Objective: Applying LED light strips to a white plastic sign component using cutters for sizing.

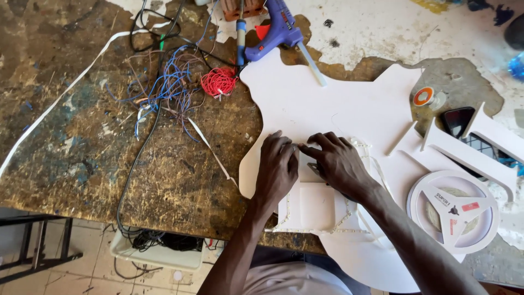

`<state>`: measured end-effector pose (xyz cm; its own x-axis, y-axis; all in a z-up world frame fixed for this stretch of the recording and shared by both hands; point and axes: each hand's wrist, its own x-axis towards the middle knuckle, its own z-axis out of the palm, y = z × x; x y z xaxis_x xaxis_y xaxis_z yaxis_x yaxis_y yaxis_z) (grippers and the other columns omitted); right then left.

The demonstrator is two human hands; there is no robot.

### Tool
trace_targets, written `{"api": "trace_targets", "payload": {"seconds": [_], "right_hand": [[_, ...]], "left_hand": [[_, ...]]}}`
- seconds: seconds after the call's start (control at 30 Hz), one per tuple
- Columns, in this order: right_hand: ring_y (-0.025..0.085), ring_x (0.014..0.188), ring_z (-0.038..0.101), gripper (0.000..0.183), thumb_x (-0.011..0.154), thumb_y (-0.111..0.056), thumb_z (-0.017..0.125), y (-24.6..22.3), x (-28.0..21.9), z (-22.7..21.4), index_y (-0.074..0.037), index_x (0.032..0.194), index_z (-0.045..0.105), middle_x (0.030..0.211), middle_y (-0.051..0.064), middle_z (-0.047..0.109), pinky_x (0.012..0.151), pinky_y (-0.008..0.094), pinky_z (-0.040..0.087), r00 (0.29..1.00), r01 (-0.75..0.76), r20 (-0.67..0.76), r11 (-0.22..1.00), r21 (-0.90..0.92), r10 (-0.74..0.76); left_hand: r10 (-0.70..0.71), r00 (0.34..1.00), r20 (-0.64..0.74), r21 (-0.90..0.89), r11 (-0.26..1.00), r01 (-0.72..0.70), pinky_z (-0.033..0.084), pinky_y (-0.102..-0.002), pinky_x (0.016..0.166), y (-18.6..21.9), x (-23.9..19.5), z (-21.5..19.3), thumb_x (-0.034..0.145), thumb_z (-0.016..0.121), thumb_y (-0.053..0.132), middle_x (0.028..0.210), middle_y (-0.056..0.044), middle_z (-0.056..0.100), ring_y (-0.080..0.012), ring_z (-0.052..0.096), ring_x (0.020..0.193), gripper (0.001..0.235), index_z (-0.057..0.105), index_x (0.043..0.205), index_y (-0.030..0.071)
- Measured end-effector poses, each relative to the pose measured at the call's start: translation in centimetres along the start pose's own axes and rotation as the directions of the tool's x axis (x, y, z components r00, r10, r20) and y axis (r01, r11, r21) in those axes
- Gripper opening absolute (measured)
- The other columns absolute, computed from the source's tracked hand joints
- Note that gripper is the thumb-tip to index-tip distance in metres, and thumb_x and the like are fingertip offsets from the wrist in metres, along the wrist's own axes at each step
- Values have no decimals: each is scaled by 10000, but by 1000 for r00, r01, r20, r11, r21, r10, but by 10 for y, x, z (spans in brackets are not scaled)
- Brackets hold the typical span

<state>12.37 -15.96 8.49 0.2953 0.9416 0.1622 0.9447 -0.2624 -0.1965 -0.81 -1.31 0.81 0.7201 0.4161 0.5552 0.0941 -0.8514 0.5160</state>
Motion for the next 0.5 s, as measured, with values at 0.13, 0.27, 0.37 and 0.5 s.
{"api": "trace_targets", "payload": {"seconds": [0.13,0.27,0.37,0.5], "right_hand": [[363,1130,764,249,1087,-156,632,23,1,19,-165,1242,828,1197,78,766,876,488,606,994,-42,-91,977,207,62],[337,1025,784,252,1016,-163,744,25,5,34,-254,1230,843,1052,39,791,815,488,630,986,-104,-97,960,261,134],[294,941,777,135,1003,-161,775,28,13,41,-242,1075,856,973,19,773,760,420,622,977,-67,-188,978,196,105],[250,885,748,128,1050,-174,738,25,12,45,-226,975,828,911,-5,735,724,378,593,964,-45,-252,985,168,87]], "left_hand": [[69,998,1,53,996,-69,456,-539,1282,-5,-5,-6,1017,701,74,1247,-117,710,-378,673,1406,195,799,1185,85],[53,998,25,30,998,-54,452,-543,1281,-3,-13,-11,1023,682,67,1263,-117,714,-374,675,1397,237,822,1213,71],[54,998,16,28,998,-55,466,-539,1265,-5,-6,-10,1025,683,73,1245,-108,709,-363,686,1369,235,822,1214,79],[40,999,1,15,999,-40,486,-542,1243,-4,-7,-10,1025,687,75,1234,-107,711,-360,697,1341,238,825,1219,85]]}}
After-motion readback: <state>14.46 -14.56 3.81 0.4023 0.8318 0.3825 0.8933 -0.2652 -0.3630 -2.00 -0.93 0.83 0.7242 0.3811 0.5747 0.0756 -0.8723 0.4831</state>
